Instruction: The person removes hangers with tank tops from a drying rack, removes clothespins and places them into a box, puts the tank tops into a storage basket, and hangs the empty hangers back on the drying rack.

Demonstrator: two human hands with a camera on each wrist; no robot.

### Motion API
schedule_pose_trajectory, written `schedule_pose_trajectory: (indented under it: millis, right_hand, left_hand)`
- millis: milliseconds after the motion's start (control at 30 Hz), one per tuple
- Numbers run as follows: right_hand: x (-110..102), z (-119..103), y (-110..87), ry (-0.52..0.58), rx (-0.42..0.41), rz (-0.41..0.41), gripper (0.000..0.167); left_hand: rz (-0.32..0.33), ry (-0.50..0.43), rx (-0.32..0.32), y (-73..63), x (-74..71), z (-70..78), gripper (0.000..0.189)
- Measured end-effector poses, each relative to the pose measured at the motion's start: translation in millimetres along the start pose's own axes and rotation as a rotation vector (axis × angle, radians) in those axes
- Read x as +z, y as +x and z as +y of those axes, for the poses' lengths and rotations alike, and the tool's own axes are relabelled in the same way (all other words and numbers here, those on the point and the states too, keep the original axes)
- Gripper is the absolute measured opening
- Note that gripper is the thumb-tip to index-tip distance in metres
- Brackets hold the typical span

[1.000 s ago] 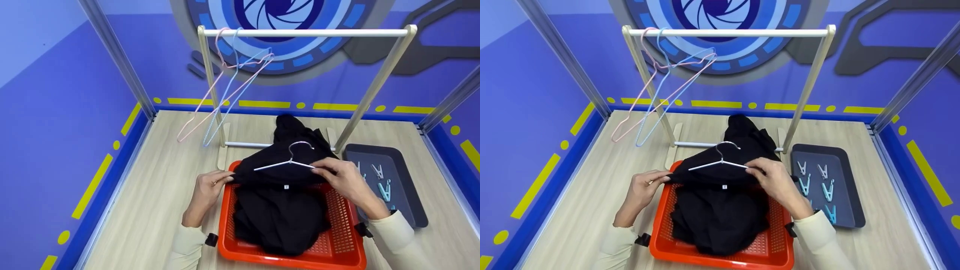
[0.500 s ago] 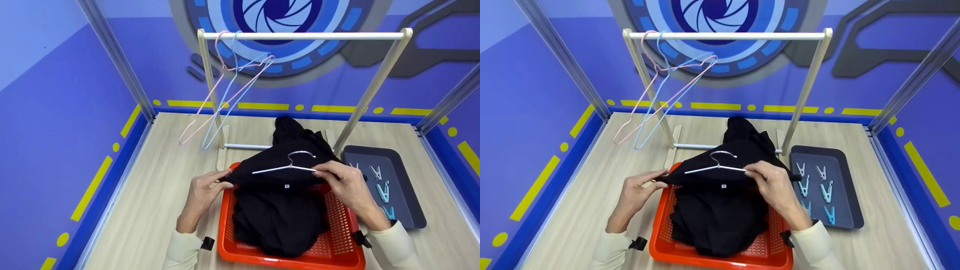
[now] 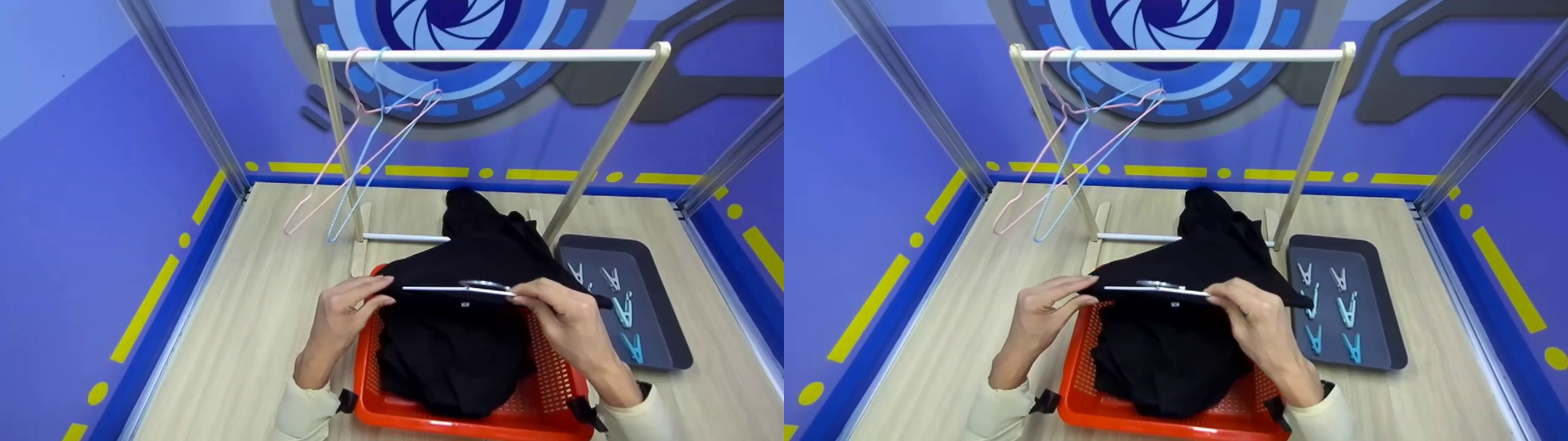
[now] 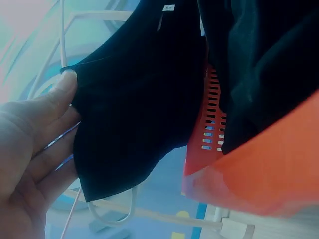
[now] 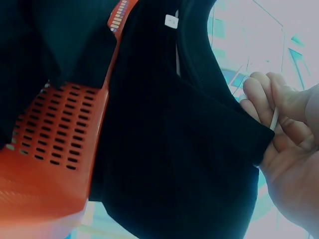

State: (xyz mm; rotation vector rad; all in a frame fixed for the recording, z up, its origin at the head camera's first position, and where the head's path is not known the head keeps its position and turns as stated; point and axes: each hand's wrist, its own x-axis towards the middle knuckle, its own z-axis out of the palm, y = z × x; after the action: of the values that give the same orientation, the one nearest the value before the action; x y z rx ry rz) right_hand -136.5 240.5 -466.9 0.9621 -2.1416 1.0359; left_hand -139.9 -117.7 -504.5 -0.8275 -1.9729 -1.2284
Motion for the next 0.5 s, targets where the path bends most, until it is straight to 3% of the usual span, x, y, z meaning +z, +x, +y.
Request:
schedule_pose_trajectory:
  millis: [500]
  right_hand:
    - [0,-5,-14.5,0.040,0.067,0.033,0.042]
  left_hand:
    - [-0.004,-0.037,-0.002,-3.1,7.0,-1.1,0.026]
